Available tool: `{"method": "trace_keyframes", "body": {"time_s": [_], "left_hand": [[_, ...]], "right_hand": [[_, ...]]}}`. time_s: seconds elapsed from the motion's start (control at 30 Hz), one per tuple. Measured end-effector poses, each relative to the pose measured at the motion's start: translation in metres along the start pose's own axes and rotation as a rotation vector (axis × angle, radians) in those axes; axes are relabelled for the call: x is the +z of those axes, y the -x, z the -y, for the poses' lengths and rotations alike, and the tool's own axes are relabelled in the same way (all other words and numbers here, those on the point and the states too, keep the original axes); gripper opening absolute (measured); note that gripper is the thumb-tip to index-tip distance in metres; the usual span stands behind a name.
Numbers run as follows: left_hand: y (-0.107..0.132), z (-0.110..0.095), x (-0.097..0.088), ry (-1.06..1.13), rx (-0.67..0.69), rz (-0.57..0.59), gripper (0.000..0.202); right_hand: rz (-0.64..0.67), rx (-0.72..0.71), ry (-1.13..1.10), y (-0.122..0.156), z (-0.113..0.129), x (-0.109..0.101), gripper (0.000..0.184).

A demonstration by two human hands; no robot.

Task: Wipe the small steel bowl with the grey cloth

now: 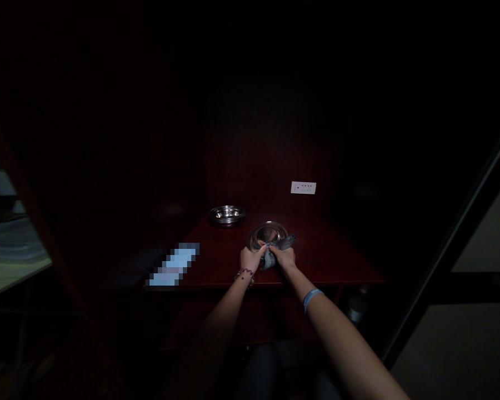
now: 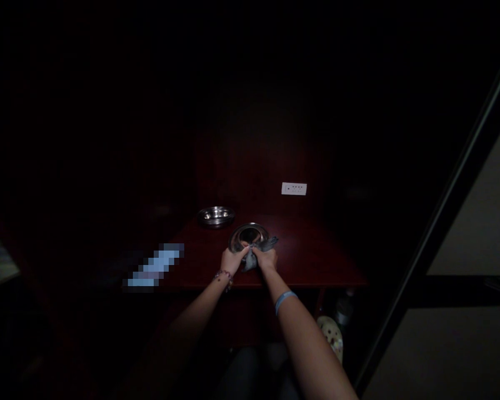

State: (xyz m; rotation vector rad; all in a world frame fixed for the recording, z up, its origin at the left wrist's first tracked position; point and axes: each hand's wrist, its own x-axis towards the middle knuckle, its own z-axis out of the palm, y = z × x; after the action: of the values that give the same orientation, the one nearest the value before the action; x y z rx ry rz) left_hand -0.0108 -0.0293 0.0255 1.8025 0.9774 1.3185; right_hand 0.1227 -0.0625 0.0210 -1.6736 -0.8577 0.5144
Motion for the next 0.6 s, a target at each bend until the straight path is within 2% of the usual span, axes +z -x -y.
{"method": "trace_keyframes", "body": {"time_s": [0.2, 0.6], "left_hand": [[0.0001, -0.0025, -0.0006, -0.035, -0.077, -0.001, 0.027], [-0.0013, 0.0005, 0.0009, -0.097, -0.052, 0.008, 0.026]], "right_hand": [[0.006, 0.019, 0.032, 0.0027, 0.0043, -0.0010, 0.050], [-0.010, 0.030, 0.009, 0.0073, 0.0088, -0.0033, 0.040]]}}
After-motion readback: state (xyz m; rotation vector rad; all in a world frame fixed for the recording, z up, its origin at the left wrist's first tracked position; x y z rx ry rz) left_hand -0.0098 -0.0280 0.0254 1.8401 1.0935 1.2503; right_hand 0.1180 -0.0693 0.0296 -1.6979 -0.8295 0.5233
